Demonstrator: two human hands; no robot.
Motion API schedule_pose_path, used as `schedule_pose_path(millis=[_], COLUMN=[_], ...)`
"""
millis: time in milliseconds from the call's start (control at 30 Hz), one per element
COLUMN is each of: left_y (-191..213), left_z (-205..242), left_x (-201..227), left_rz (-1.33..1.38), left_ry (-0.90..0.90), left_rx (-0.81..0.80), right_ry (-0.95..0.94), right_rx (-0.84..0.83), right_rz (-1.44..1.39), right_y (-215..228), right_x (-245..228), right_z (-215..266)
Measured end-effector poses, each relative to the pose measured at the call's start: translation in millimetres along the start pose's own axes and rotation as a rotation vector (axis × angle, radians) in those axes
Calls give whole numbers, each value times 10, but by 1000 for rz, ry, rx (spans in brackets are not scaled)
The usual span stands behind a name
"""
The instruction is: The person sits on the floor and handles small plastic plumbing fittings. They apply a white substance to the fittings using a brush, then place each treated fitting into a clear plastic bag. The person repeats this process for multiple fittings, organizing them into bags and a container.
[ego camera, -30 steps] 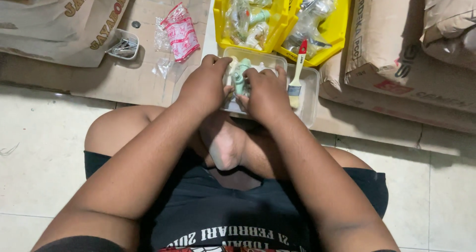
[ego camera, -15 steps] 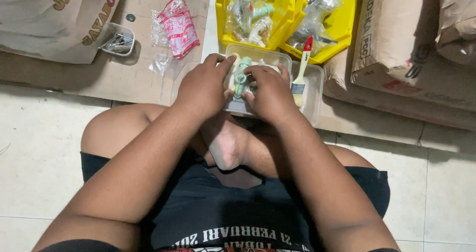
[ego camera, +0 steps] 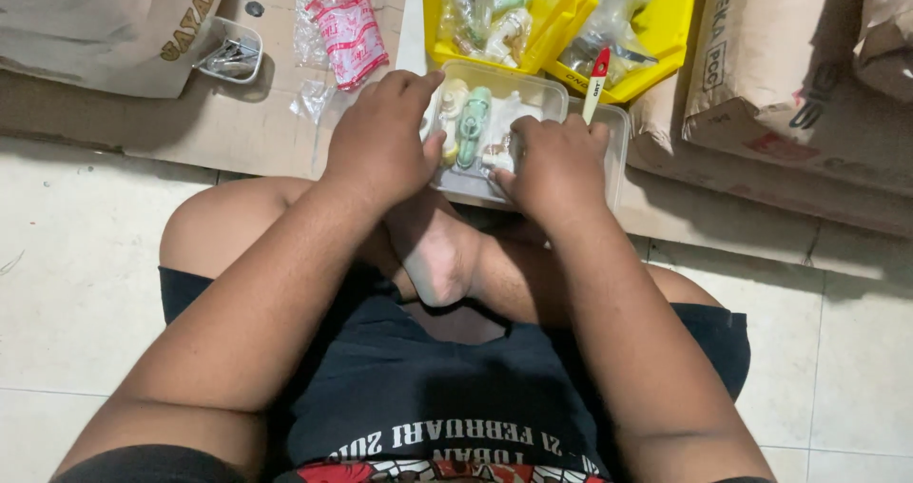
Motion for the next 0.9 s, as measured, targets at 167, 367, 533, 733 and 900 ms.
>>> schedule_pose_path(millis=[167,367,533,733,900], left_y=[-34,-146,-145,-69,-332], left_z=[197,389,486,573,540], left_x=[125,241,268,556,625], left_rz=[52,99,161,311,726], left_ry=[-149,-250,-300,-236,195], left_rx=[273,336,380,420,105], right_ry=[3,-105,-224,-396,-245], right_rx=[-56,-56,93,193,35], right_rz=[74,-25,-240,-845,-1556], right_y=[-211,-210,-17,192,-58], right_x=[22,62,376,704,704], right_z=[-64,-73,97,570,808])
Point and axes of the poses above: each hand's wrist, its own z-axis away from the middle knuckle, its own y-axis out of the back of the hand, x = y × z, the point moved 5 cm from there along -z, towards the middle knuckle, and after that the axes turned 7 degrees about x, right-handed, at the moved point
